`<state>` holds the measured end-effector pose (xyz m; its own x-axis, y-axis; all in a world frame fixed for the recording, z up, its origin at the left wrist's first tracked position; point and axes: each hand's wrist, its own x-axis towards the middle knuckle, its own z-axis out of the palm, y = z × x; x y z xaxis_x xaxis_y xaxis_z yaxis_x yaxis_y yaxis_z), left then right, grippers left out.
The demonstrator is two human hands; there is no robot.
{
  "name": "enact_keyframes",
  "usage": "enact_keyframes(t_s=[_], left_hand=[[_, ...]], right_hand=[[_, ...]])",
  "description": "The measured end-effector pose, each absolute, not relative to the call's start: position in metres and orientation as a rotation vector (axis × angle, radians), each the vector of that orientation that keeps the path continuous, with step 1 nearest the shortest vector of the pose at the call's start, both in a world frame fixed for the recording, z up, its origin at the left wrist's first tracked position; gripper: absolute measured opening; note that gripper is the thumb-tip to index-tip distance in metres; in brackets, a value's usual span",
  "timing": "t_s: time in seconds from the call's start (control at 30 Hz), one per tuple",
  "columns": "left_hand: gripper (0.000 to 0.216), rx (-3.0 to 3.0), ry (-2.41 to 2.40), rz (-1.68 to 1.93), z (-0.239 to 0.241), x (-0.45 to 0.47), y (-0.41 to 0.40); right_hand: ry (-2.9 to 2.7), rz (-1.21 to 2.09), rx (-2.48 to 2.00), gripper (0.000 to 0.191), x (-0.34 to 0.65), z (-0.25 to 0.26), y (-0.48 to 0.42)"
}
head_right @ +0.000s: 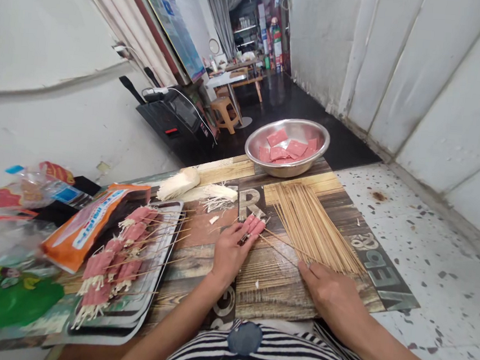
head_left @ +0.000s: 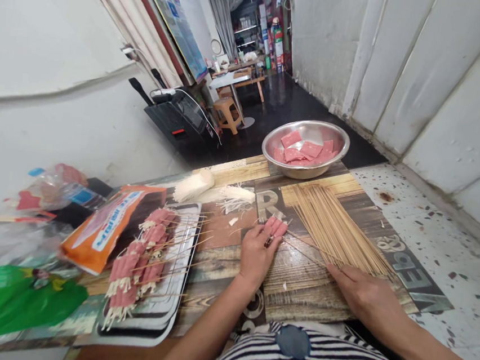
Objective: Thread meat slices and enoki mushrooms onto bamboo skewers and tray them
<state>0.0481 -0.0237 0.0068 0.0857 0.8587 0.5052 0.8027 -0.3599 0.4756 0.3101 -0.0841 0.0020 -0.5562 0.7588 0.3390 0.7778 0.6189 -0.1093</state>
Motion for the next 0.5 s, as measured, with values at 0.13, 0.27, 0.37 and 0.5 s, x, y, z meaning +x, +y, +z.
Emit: enact_keyframes(t_s=[0.13, 0.27, 0.37, 0.5], left_hand=[[0.019, 2.288, 1.74, 1.135, 0.007, 0.048, -0.024], [0.022, 2.3, 1.731, 1.123, 0.007, 0.048, -0.024], [0.022, 2.298, 1.755, 1.095, 0.006, 0.047, -0.024], [0.022, 2.3, 1.778, 1.063, 0.005, 0.047, -0.023]], right_hand=[[-2.488, -0.087, -1.181, 0.037, 0.305, 0.005, -0.08], [-2.465, -0.074, -1.162, 0.04, 0.3, -0.002, -0.076], [-2.431, -0.096, -1.162, 0.041, 0.297, -0.01, -0.073], [-2.455, -0.09, -1.111, 0.039, 0.293, -0.011, -0.068]])
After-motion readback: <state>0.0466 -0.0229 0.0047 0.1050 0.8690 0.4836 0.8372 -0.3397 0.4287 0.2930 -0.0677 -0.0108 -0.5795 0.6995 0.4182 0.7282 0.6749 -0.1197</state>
